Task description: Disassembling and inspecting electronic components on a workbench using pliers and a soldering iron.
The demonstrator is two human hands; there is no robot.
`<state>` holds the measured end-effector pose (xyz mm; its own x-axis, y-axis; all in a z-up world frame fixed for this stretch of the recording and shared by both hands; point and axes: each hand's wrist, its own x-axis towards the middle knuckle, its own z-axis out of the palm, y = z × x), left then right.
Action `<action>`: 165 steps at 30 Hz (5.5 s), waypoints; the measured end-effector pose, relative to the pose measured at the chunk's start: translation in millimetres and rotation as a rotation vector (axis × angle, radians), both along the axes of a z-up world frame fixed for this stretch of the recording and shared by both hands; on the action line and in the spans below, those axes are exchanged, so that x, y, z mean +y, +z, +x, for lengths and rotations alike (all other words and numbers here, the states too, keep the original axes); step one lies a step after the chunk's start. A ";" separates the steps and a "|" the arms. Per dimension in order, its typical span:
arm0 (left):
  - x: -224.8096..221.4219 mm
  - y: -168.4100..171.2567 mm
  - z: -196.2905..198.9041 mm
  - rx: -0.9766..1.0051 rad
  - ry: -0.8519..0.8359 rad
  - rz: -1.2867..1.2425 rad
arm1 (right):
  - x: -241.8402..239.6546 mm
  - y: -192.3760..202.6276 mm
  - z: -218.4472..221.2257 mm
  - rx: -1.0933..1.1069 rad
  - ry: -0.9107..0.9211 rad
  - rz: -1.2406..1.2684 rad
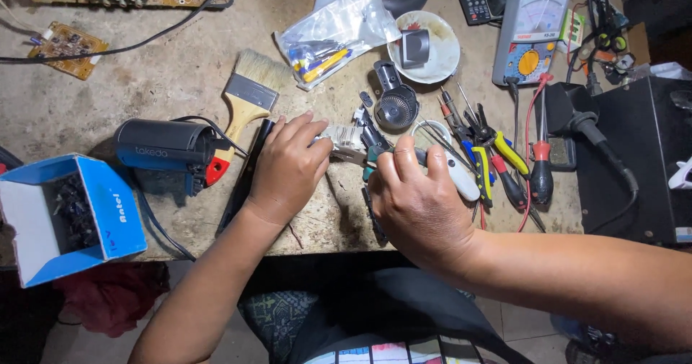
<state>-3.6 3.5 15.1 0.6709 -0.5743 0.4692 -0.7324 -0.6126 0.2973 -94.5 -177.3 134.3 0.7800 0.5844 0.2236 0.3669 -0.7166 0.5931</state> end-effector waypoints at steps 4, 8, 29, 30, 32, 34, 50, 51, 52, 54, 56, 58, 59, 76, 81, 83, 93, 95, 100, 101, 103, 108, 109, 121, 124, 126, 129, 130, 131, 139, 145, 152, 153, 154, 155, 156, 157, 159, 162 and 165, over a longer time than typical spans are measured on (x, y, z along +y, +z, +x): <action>-1.5 -0.3 -1.0 -0.005 0.009 0.018 | 4.6 -8.4 -1.5 0.030 -0.044 -0.025; -5.2 -4.3 -4.7 -0.022 0.044 0.009 | 6.0 -15.2 -2.5 0.020 -0.058 -0.074; -12.0 -19.8 -4.1 -0.101 0.117 0.029 | 21.2 -28.8 2.3 0.011 -0.042 -0.040; -12.6 -20.4 -3.6 -0.100 0.119 0.031 | 21.5 -29.6 2.0 0.011 -0.045 -0.049; -13.2 -20.7 -2.9 -0.096 0.118 0.029 | 22.0 -30.1 2.6 0.012 -0.047 -0.046; -12.8 -20.4 -2.2 -0.091 0.116 0.030 | 23.2 -30.6 3.3 0.013 -0.049 -0.040; -17.2 -18.2 -0.6 -0.068 0.121 0.020 | 28.4 -36.1 1.9 -0.020 -0.057 -0.116; -17.3 -17.5 -0.4 -0.061 0.121 0.021 | 27.6 -36.8 2.3 -0.019 -0.046 -0.122; -18.7 -18.3 0.1 -0.062 0.125 0.017 | 27.2 -35.4 2.7 -0.020 -0.042 -0.127; -20.0 -20.5 0.3 -0.054 0.131 0.021 | 27.3 -33.5 3.0 -0.009 0.000 -0.145; -19.9 -23.7 1.6 -0.052 0.129 0.018 | 28.3 -30.5 4.5 -0.003 0.020 -0.151; -20.6 -24.8 2.1 -0.052 0.124 0.015 | 27.9 -28.3 5.1 0.000 0.037 -0.156; -20.7 -24.3 1.6 -0.046 0.125 0.017 | 27.3 -27.6 4.9 0.000 0.054 -0.177; -12.5 -15.4 -4.0 -0.021 0.149 0.029 | -19.7 -12.9 -21.9 0.013 -0.042 0.146; -6.7 -24.6 -1.9 0.022 0.147 -0.010 | -33.5 -10.5 -14.2 0.668 -0.476 0.640; -6.1 -19.4 -3.6 0.044 0.150 -0.020 | -33.3 -19.4 -9.0 0.712 -0.510 0.680; 1.1 -10.5 -3.1 0.168 0.111 -0.116 | -53.2 -35.8 0.4 0.044 0.166 0.330; 1.9 -12.9 1.2 0.180 0.115 -0.100 | -54.5 -35.6 5.5 0.021 0.194 0.297; 2.4 -13.5 10.0 0.229 0.126 -0.057 | -52.6 -45.4 11.2 -0.023 0.237 0.223; 2.2 -11.7 11.1 0.228 0.118 -0.053 | -50.3 -45.0 11.8 -0.028 0.249 0.215; 3.5 -5.9 11.3 0.227 0.111 -0.047 | -47.9 -45.2 13.0 -0.033 0.260 0.210; 8.3 -4.8 5.9 0.007 0.128 -0.102 | -47.9 -46.5 16.3 -0.046 0.280 0.195; 7.1 -6.5 3.3 0.007 0.127 -0.099 | -46.6 -43.9 17.2 -0.047 0.278 0.197; -8.6 -12.1 -14.6 -0.176 0.191 -0.222 | -39.0 -38.9 17.1 -0.072 0.309 0.211; -9.5 -9.3 -13.7 -0.159 0.193 -0.243 | -38.6 -40.3 17.2 -0.086 0.306 0.201; -11.0 -5.0 -13.8 -0.169 0.207 -0.251 | -39.2 -42.4 18.0 -0.085 0.333 0.187; -10.7 -1.0 -15.7 -0.166 0.204 -0.247 | -38.8 -43.0 20.3 -0.079 0.363 0.191; -11.2 -1.3 -15.6 -0.167 0.203 -0.247 | -39.0 -43.5 20.5 -0.081 0.362 0.191; -11.3 -1.7 -15.8 -0.171 0.207 -0.244 | -38.9 -44.1 20.7 -0.082 0.366 0.180; -10.9 -6.9 -14.7 -0.187 0.215 -0.234 | -32.7 -37.6 20.4 -0.084 0.371 0.165; -10.0 -13.0 -14.2 -0.187 0.202 -0.242 | -30.6 -36.3 19.2 -0.093 0.368 0.144; -11.1 -12.3 -14.7 -0.182 0.197 -0.252 | -28.4 -36.0 16.3 -0.101 0.353 0.108; -11.4 -12.2 -14.6 -0.180 0.191 -0.258 | -28.5 -37.9 16.0 -0.106 0.354 0.102; -11.5 -11.4 -14.9 -0.180 0.189 -0.257 | -28.2 -37.8 15.7 -0.106 0.352 0.103; -11.6 -10.6 -15.1 -0.182 0.189 -0.255 | -27.8 -37.6 15.6 -0.096 0.357 0.113; -11.5 -9.7 -15.4 -0.184 0.189 -0.253 | -27.3 -37.4 15.5 -0.086 0.361 0.123; -11.7 -10.4 -15.2 -0.184 0.190 -0.253 | -26.3 -37.4 15.5 -0.086 0.362 0.124; -11.8 -11.9 -15.0 -0.188 0.195 -0.254 | -24.1 -37.4 15.5 -0.078 0.365 0.152; -11.5 -10.7 -15.2 -0.179 0.198 -0.248 | -31.0 -45.8 18.2 -0.075 0.361 0.181; -11.5 -14.9 -15.7 -0.147 0.205 -0.209 | -36.2 -23.9 14.2 -0.107 0.271 0.197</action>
<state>-19.3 -8.0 0.2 0.6787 -0.3154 0.6633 -0.6446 -0.6886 0.3321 -80.3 -213.5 110.4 0.5686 0.7044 0.4250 0.5025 -0.7064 0.4985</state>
